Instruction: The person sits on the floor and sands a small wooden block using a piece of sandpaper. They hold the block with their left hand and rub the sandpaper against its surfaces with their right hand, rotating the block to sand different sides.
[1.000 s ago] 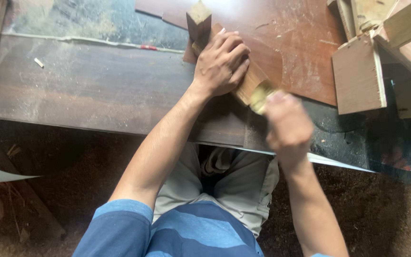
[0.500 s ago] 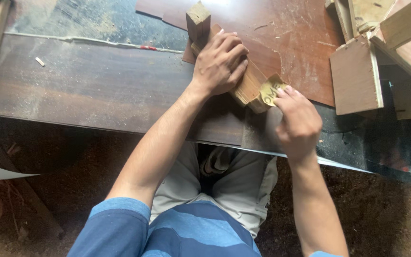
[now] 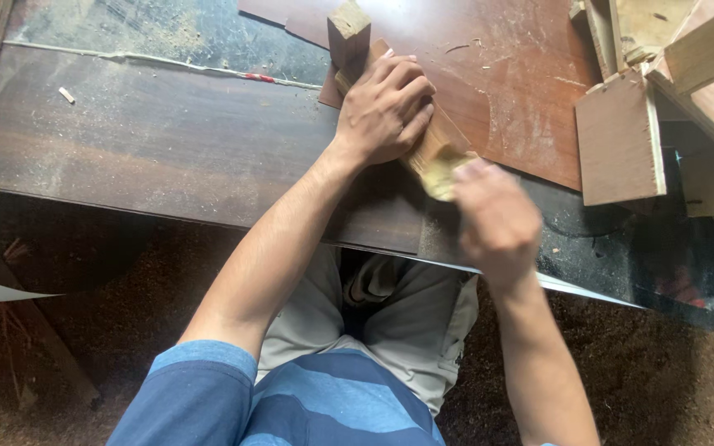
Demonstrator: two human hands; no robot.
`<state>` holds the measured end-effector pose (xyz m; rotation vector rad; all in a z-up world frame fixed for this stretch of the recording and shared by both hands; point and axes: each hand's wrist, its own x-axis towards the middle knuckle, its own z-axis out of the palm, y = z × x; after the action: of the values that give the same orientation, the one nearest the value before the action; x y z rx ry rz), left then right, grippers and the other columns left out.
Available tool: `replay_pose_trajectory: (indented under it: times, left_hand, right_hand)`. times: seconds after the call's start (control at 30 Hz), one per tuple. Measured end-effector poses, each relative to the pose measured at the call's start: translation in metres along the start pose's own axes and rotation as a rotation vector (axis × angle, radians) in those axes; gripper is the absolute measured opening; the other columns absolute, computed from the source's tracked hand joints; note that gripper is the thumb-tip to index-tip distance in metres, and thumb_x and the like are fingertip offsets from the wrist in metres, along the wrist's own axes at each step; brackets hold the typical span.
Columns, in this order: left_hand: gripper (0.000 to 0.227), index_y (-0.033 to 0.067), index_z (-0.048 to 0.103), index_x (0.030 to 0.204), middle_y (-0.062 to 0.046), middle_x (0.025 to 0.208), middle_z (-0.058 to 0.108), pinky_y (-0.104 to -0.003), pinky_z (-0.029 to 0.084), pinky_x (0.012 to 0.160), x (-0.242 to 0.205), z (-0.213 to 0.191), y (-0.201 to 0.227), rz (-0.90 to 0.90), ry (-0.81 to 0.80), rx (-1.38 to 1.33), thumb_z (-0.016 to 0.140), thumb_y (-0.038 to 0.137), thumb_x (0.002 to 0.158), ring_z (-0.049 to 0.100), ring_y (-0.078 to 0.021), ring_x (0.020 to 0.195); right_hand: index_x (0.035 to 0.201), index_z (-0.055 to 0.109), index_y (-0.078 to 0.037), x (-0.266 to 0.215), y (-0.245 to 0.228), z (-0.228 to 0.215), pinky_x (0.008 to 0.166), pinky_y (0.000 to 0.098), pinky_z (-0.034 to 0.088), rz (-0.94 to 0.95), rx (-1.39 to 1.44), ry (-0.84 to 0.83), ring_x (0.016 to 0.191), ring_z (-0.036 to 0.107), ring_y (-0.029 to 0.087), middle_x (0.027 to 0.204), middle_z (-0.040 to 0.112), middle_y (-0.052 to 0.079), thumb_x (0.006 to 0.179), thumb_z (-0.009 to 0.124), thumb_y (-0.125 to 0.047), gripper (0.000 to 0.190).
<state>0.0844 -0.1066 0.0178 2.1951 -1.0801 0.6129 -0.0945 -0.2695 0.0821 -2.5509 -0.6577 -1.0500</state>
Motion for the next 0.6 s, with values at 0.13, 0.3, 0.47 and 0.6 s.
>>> replay_pose_trajectory:
  times: [0.13,0.3,0.47,0.6]
  left_hand:
    - [0.02,0.0132,0.066,0.108,-0.006,0.117,0.062,-0.048,0.04,0.118,-0.002,0.0,0.001,-0.002,0.0,-0.011,0.066,0.03,0.098,0.055,-0.0282,0.128]
    - [0.021,0.0132,0.066,0.109,-0.006,0.117,0.062,-0.048,0.04,0.118,0.001,0.001,0.0,0.0,0.004,-0.016,0.066,0.031,0.098,0.055,-0.0276,0.128]
    - [0.021,0.0126,0.066,0.108,-0.006,0.117,0.062,-0.047,0.041,0.117,-0.001,0.0,0.001,-0.009,-0.008,-0.007,0.066,0.03,0.097,0.056,-0.0281,0.127]
    - [0.021,0.0139,0.067,0.109,-0.005,0.118,0.062,-0.047,0.041,0.117,-0.001,-0.001,0.001,-0.012,0.011,-0.027,0.066,0.03,0.097,0.055,-0.0279,0.129]
  right_hand:
    - [0.111,0.072,0.002,-0.002,0.002,-0.001,0.108,0.045,0.059,0.114,-0.066,0.002,0.117,0.073,0.034,0.115,0.076,0.019,0.099,0.06,0.009,0.018]
    - [0.107,0.073,0.0,-0.006,0.007,0.003,0.105,0.0457,0.059,0.006,-0.013,-0.005,0.112,0.074,0.031,0.111,0.077,0.017,0.097,0.062,0.009,0.018]
    - [0.11,0.072,0.002,-0.014,0.001,0.003,0.107,0.0453,0.058,0.097,-0.08,0.002,0.116,0.073,0.034,0.113,0.076,0.019,0.096,0.059,0.009,0.021]
    - [0.106,0.073,0.0,-0.014,0.006,0.002,0.107,0.0462,0.058,0.052,0.003,-0.015,0.113,0.073,0.033,0.11,0.077,0.017,0.095,0.062,0.009,0.018]
